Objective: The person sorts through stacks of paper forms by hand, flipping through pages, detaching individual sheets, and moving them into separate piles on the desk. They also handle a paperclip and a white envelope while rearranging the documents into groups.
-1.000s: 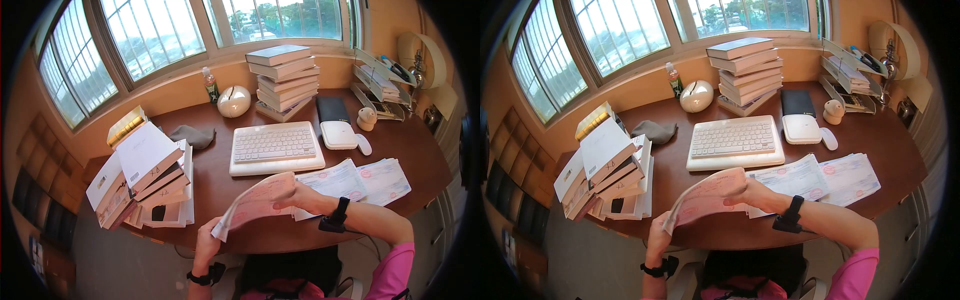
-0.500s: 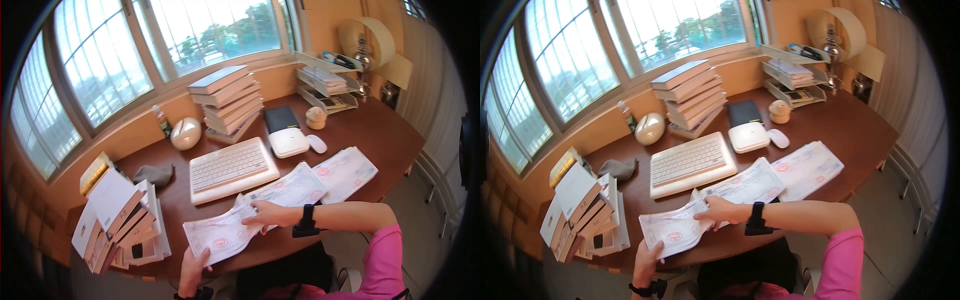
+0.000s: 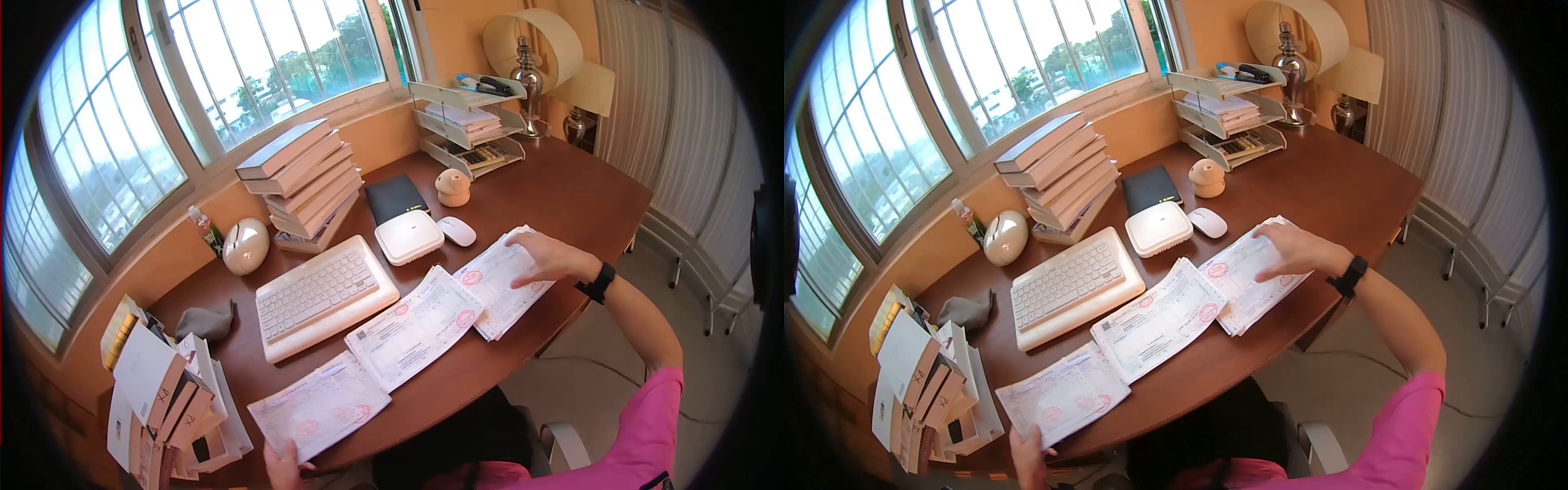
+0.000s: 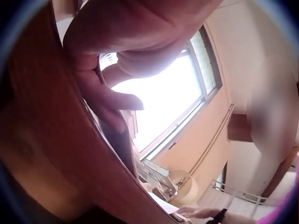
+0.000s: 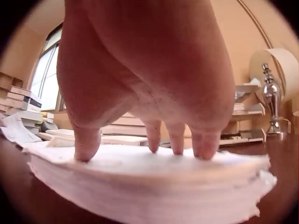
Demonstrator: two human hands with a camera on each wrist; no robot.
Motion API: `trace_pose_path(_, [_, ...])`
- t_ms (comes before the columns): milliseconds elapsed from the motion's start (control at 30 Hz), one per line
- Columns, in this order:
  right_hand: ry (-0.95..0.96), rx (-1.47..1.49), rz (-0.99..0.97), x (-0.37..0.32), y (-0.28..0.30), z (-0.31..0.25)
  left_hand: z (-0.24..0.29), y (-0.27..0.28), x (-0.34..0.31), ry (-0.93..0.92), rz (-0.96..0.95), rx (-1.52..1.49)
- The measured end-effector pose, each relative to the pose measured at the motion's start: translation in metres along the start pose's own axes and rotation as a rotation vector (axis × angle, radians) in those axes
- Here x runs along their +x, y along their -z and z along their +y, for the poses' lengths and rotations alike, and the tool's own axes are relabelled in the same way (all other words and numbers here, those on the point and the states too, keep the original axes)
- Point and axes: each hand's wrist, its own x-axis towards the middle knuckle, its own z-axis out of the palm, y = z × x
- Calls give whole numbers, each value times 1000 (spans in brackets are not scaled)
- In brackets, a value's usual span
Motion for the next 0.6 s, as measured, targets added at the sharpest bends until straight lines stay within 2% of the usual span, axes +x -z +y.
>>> trace_pose_path(33, [-100, -29, -56, -5, -3, 15, -10, 16, 11, 4, 4, 0])
trace_pose_path(133, [-94, -99, -20, -17, -15, 27, -11, 57, 35, -38, 94, 169])
trace_pose_path(167, [-89, -92, -27, -16, -16, 28, 0, 60, 35, -57, 117, 346])
trace_pose_path(200, [-116, -79, -29, -16, -17, 27, 9, 60, 35, -75, 139, 524])
trace_pose_path(233, [-144, -65, -31, -16, -19, 25, 15, 58, 35, -69, 144, 535])
trace_pose_path(300, [-144, -67, -46, -15, -16, 22, 30, 51, 37, -75, 126, 818])
trace_pose_path(333, [-148, -79, -54, -14, -15, 19, 39, 44, 38, -69, 132, 825])
trace_pose_path(400, [-156, -83, -58, -16, -16, 13, 54, 30, 37, 75, 161, 994])
trace_pose_path(433, [-170, -96, -54, -16, -16, 10, 53, 27, 36, 80, 166, 998])
trace_pose_path(467, [-165, -93, -61, -17, -20, 7, 51, 26, 35, -74, 212, 1179])
trace_pose_path(500, [-67, -236, 39, -19, -28, 1, 49, 24, 33, -230, 258, 1356])
trace_pose_path(533, [36, -378, 141, -20, -32, -11, 47, 19, 28, -218, 264, 1359])
trace_pose_path(567, [47, -374, 132, -21, -34, -27, 45, 11, 22, -325, 327, 1370])
trace_pose_path(600, [147, -352, 139, -22, -29, -61, 42, 1, 14, -429, 388, 1380])
